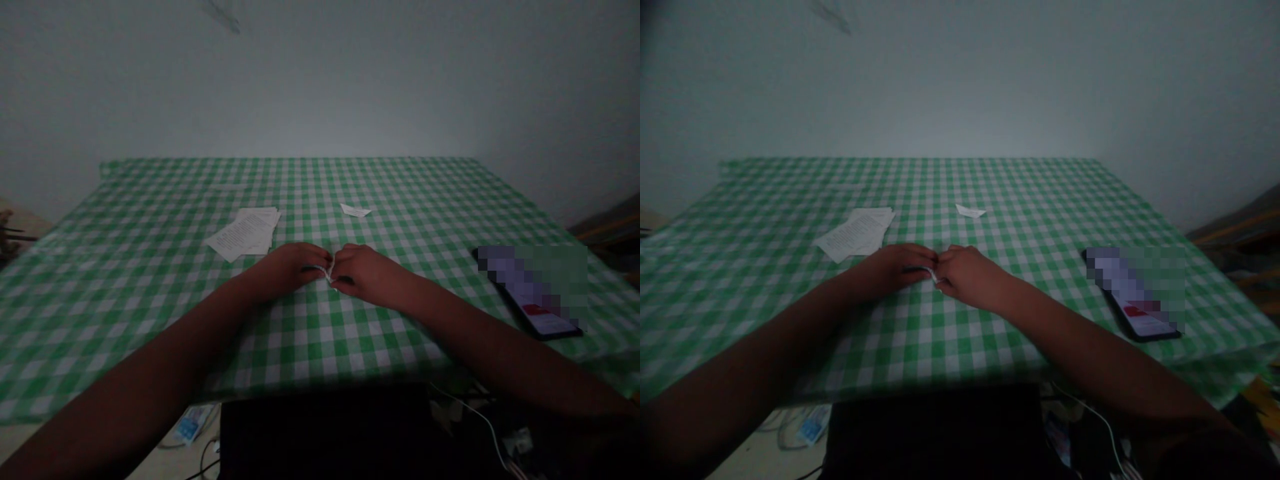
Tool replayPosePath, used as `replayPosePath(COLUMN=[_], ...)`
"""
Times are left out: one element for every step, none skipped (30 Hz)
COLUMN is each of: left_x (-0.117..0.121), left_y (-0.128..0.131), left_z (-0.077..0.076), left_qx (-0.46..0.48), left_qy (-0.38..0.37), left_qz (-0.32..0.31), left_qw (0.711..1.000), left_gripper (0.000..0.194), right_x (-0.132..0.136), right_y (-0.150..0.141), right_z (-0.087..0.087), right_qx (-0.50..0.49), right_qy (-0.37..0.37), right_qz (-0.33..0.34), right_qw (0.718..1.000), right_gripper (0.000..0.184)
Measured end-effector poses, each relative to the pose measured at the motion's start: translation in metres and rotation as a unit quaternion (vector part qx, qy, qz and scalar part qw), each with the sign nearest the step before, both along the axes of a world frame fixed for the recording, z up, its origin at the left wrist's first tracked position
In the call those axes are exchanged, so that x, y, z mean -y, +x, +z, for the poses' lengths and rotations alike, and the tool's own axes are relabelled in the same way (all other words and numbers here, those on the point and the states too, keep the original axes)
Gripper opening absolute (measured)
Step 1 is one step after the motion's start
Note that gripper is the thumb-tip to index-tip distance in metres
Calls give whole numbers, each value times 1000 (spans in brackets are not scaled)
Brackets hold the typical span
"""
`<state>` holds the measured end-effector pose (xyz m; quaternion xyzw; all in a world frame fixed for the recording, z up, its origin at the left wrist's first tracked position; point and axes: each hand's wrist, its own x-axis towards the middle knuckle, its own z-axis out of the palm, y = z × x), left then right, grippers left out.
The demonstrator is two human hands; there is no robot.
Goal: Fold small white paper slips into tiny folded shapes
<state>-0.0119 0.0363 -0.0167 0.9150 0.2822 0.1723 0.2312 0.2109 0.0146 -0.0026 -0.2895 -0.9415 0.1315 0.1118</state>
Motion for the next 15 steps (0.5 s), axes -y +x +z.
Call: replayPosePath(left_x=[-1,-1,-2,-2,-3,-3,-3,-3,-2,-2,-2,-2,-2,-2,-2], left_y=[0,0,0,0,0,0,0,0,1,1,1,1,1,1,1], left_z=[-1,-2,-3,-4,-5,-5,-5,-5,-5,-5,-5,-4,-4,-4,-4], left_qx=[3,3,4,3,3,2,1,-1,-4,-6,-7,-6,-5,-4,-4], left_qy=[3,6,10,13,16,19,23,28,32,35,38,39,39,39,39], left_qz=[-2,-6,-9,-11,-12,-12,-11,-12,-13,-14,-13,-11,-10,-9,-9], left_qw=[1000,1000,1000,1000,1000,1000,1000,1000,999,999,999,999,999,999,999], left_gripper=[20,21,21,21,20,20,20,20,20,20,19,19,19,19,19], right_x=[1,1,2,2,2,2,1,1,0,-1,-2,-2,-3,-3,-3], right_y=[1,2,2,2,2,2,1,1,0,-2,-3,-4,-6,-7,-8], right_z=[1,2,3,3,3,3,2,1,0,-1,-2,-3,-3,-4,-5], right_qx=[1,1,0,-3,-6,-9,-12,-15,-16,-16,-17,-18,-18,-18,-20], right_qy=[-2,-6,-8,-11,-13,-15,-16,-16,-16,-14,-11,-8,-6,-3,-1], right_qz=[6,9,10,9,6,3,0,-3,-5,-7,-10,-14,-18,-22,-26], right_qw=[1000,1000,1000,1000,1000,1000,1000,1000,1000,1000,1000,1000,1000,1000,999], right_gripper=[11,10,10,10,10,10,9,9,8,8,9,10,11,12,13])
